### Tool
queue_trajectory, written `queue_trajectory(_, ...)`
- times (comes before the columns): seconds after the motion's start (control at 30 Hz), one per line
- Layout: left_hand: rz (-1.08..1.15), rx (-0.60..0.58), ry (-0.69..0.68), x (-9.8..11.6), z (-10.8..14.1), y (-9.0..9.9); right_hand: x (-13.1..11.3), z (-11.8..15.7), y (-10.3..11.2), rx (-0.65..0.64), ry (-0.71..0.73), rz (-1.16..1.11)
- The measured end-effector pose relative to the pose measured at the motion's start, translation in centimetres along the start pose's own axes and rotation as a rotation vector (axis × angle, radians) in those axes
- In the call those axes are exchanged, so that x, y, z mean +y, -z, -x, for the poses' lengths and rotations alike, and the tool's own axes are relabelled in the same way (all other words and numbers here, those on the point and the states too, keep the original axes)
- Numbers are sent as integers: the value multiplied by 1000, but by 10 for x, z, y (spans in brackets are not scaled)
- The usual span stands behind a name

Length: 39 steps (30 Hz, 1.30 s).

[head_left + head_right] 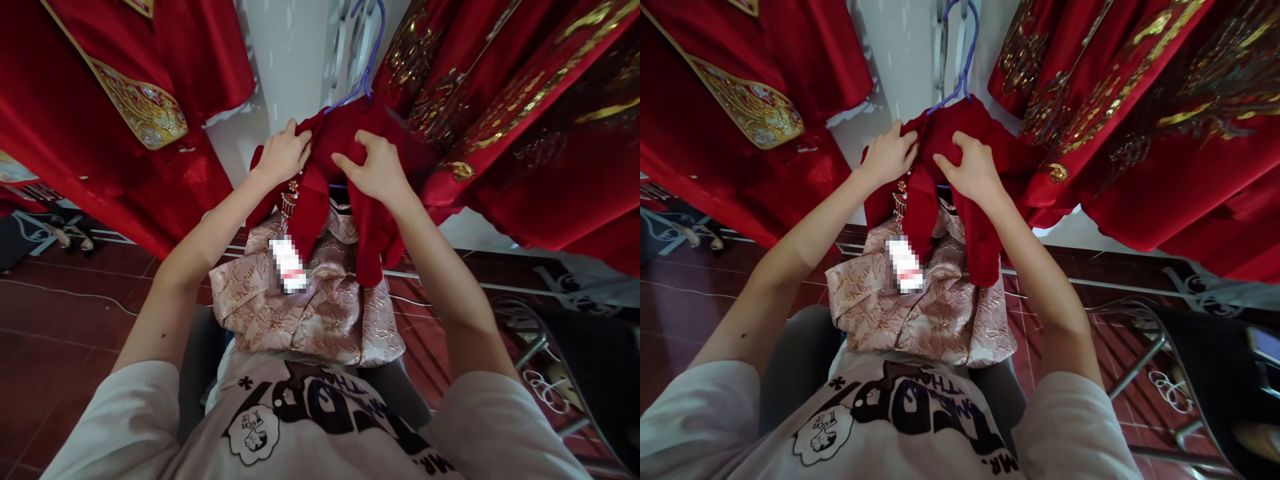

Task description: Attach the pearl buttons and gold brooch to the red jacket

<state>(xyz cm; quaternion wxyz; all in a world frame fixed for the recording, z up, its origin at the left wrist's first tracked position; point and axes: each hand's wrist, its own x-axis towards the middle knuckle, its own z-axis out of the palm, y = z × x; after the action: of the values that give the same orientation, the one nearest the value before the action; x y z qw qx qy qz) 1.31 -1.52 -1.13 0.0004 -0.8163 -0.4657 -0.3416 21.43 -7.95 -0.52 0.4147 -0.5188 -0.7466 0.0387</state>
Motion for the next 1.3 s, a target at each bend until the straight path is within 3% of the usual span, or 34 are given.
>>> queue_trajectory(0.13,105,153,-26,19,9,7,10,7,5,66,-28,-56)
queue_trajectory(0.23,145,247,-11,37,18,0,18,12,7,86,-36,-92)
queue_trajectory(0.43,399,34,3,50,22,-32,13,22,-14,-35,-36,-227)
queue_trajectory(0.6,518,78,42,48,28,-39,9,30,-20,-97,-48,-441)
queue_trajectory(0.8,617,129,30,44,50,-45,16,40,-19,-12,-115,-523)
queue_trajectory(0.97,522,161,13,45,60,-45,28,45,-22,-10,-57,-554)
queue_trajectory(1.13,263,93,-111,56,70,-22,35,41,-24,-13,71,-625)
queue_trajectory(1.3,88,29,-161,62,71,-6,28,40,-23,70,79,-573)
